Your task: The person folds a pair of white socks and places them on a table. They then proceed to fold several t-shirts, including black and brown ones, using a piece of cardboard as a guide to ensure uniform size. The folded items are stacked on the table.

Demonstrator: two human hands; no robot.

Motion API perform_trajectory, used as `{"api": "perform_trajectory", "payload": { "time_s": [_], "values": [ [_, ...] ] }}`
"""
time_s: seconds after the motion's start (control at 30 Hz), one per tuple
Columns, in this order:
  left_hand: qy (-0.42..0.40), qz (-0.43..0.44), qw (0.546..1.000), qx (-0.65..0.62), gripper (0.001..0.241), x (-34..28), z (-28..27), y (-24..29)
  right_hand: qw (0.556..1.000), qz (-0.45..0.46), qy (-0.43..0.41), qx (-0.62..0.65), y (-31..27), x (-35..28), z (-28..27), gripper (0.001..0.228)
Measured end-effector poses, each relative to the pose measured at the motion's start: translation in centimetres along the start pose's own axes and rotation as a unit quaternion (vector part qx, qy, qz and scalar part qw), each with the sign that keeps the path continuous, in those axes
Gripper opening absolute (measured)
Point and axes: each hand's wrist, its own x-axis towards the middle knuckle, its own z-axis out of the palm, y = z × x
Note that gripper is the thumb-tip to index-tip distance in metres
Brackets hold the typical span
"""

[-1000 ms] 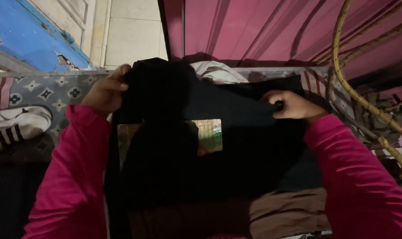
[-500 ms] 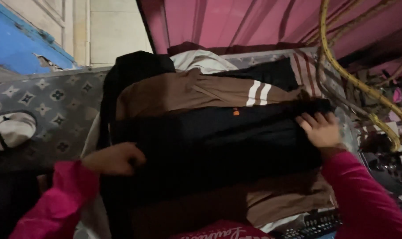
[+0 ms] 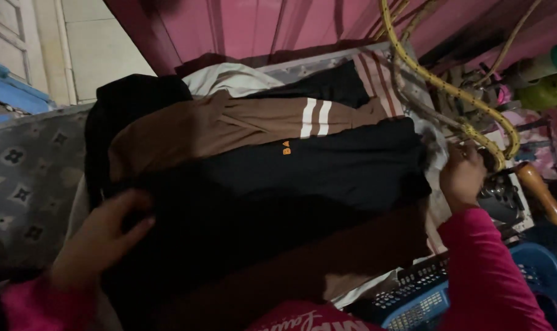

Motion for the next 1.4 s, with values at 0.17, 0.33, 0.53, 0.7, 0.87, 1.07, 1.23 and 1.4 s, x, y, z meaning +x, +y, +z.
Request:
{"api": "perform_trajectory", "payload": {
  "time_s": [0.17,0.33,0.53,0.7,0.87,1.07,1.23,1.4],
  "values": [
    [0.259,0.104,0.907,0.314,0.078,5.2,7.6,5.5,0.908,-0.070,-0.075,0.406,-7.0,7.9,-2.5,0.030],
    [0.264,0.110,0.877,0.386,0.094,7.0,11.4,2.0,0.947,-0.096,-0.096,0.290,-3.0,10.8,8.0,0.034],
    [0.265,0.120,0.872,0.393,0.086,5.0,11.1,1.1,0.919,-0.014,-0.231,0.320,-0.9,12.8,8.8,0.053],
    [0.279,0.115,0.914,0.271,0.099,0.3,9.7,0.8,0.922,-0.206,-0.253,0.211,1.9,10.0,6.4,0.087],
    [0.327,0.125,0.876,0.333,0.114,-1.5,11.7,-2.2,0.741,0.237,-0.453,0.435,4.0,4.9,6.1,0.081],
    [0.316,0.028,0.880,0.353,0.105,-1.5,13.0,-3.2,0.880,0.083,-0.136,0.447,-1.5,1.1,2.9,0.063],
    [0.376,0.085,0.842,0.377,0.099,-1.8,12.8,-1.8,0.986,0.042,-0.044,0.158,-17.5,-1.3,-6.4,0.056],
    [0.346,0.042,0.826,0.443,0.097,-3.8,11.4,2.1,0.975,-0.115,0.019,0.189,-18.4,-3.1,-2.3,0.071]
  ]
}}
